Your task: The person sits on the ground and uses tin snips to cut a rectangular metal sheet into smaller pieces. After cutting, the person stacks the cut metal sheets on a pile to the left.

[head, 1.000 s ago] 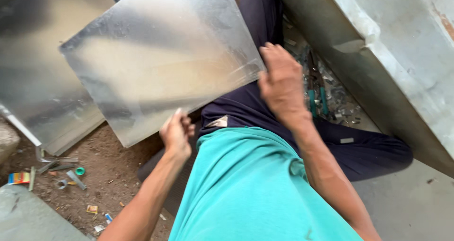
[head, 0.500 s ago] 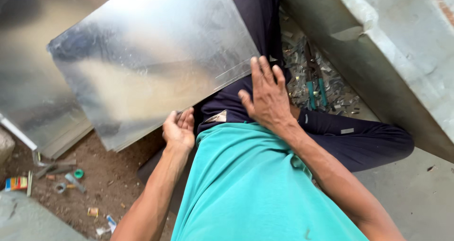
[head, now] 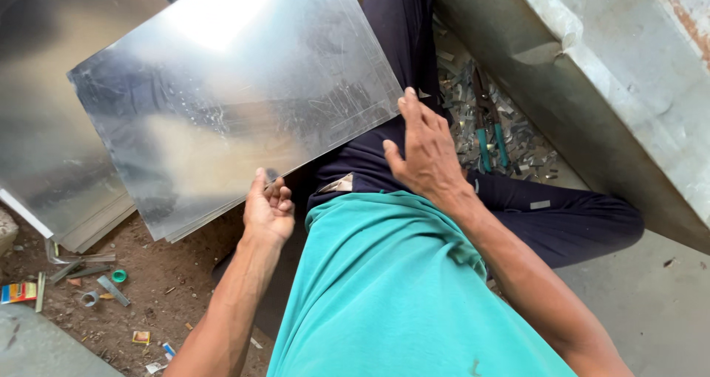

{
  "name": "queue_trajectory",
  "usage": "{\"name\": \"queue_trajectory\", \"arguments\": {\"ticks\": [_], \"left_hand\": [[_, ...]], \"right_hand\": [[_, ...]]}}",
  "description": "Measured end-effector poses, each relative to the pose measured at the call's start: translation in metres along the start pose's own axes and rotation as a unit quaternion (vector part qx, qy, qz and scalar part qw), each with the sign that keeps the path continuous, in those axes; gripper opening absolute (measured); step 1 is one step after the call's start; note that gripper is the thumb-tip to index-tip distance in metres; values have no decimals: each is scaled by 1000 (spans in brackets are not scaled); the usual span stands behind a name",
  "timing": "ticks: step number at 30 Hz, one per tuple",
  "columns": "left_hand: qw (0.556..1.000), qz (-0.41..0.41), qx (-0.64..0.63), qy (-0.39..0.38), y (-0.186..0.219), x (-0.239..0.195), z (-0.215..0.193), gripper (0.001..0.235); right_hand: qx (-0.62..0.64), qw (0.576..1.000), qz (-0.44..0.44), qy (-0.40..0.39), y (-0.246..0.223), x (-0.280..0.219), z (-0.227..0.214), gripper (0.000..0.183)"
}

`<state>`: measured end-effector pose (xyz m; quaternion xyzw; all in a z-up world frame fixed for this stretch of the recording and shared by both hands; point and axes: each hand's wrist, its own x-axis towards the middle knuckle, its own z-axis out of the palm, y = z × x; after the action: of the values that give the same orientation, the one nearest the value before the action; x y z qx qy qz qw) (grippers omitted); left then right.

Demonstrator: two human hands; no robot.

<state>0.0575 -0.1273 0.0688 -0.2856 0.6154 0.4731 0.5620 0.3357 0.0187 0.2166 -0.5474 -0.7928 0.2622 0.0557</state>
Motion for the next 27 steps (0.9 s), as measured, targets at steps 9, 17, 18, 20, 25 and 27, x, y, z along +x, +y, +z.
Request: {"name": "queue_trajectory", "arguments": {"ticks": [9,17,18,20,25,27], "left_hand": [[998,-54,-5,23,-4,-10,0,51],[992,-52,-48,-102,-17,-6,30,44],[992,-48,-54,-108,-20,-3,31,39],[993,-49,-54,-96,-22,0,29,32],[995,62,58,58,-22,-6,16,23],[986,94,87,102,-20,-16,6,25]], "right_hand": [[-21,1000,-10,3,-13,2,16,93],[16,999,22,-22,-15,2,9,94],[68,996,54,-21,-14,4,10,92],[24,999,24,11,-14,5,12,89],[-106,994,-29,28,-18,11,28,87],[-164,981,-87,51,-21,14,34,83]]}}
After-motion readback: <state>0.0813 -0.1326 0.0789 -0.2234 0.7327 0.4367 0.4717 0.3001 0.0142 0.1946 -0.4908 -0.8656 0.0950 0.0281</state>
